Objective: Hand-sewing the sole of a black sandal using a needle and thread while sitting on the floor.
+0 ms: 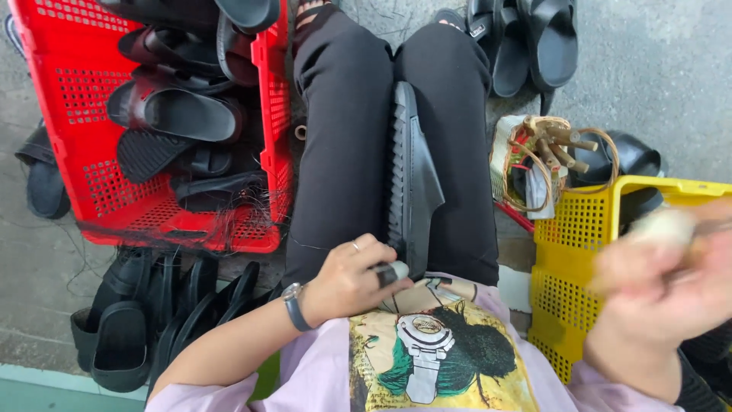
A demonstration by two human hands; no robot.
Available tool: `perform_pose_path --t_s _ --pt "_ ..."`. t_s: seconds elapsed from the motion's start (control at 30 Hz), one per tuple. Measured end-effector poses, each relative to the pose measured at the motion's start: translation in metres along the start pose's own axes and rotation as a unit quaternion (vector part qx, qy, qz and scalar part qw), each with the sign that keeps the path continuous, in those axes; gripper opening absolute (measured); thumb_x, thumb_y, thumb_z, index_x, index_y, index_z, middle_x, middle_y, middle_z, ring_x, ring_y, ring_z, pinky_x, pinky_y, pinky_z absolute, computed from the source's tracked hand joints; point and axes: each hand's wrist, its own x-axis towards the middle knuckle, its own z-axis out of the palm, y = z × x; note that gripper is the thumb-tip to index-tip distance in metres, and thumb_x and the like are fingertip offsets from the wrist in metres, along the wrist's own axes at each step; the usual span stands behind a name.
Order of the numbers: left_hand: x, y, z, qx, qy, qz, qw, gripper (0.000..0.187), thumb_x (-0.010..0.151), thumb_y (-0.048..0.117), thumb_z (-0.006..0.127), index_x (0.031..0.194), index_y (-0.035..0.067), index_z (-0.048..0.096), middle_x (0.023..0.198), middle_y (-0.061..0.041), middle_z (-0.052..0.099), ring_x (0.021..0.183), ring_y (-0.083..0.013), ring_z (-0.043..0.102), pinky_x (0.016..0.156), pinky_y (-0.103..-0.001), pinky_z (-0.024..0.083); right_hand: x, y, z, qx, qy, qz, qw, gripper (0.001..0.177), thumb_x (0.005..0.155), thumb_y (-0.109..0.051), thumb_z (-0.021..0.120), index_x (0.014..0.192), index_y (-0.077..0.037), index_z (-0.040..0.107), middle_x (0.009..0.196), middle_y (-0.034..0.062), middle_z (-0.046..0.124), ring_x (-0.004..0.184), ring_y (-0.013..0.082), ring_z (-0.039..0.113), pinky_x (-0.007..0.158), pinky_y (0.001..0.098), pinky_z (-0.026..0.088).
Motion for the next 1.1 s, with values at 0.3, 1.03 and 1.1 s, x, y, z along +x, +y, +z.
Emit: perform_pose_path --t_s 0.3,1.03,1.1 --pt "0.004 -0.002 0.016 0.061 0.094 0.025 0.993 0.020 0.084 0.008 0.068 0.068 0.002 0.059 0.070 -0.008 0.048 0.051 -0.0223 0.044 0.046 -0.029 0.043 0.049 -0.059 -0.069 0.649 -0.177 -0.345 0.655 0.033 0.088 -0.020 0.051 0.120 -0.023 0.057 0.086 -0.0097 0.050 0.055 0.0102 0.058 0.047 0.0265 0.050" --pt "0.102 -0.046 -0.039 -0.435 0.100 -0.321 0.835 0.043 0.098 0.033 0.042 0.088 0.000 0.068 0.056 -0.005 0.056 0.046 -0.0062 0.042 0.048 -0.017 0.036 0.055 -0.084 -0.068 0.875 -0.320 -0.122 0.343 0.017 0.081 -0.009 0.060 0.091 -0.012 0.074 0.045 -0.0012 0.051 0.047 0.0216 0.061 0.044 0.0319 0.051" --pt "0.116 -0.060 -0.040 -0.403 0.149 -0.299 0.852 0.046 0.101 0.025 0.039 0.080 -0.002 0.069 0.045 -0.001 0.046 0.043 -0.0077 0.035 0.048 -0.018 0.035 0.059 -0.092 -0.069 0.880 -0.302 -0.132 0.343 0.018 0.083 -0.010 0.058 0.092 -0.011 0.073 0.043 -0.0016 0.047 0.039 0.0201 0.053 0.042 0.0306 0.049"
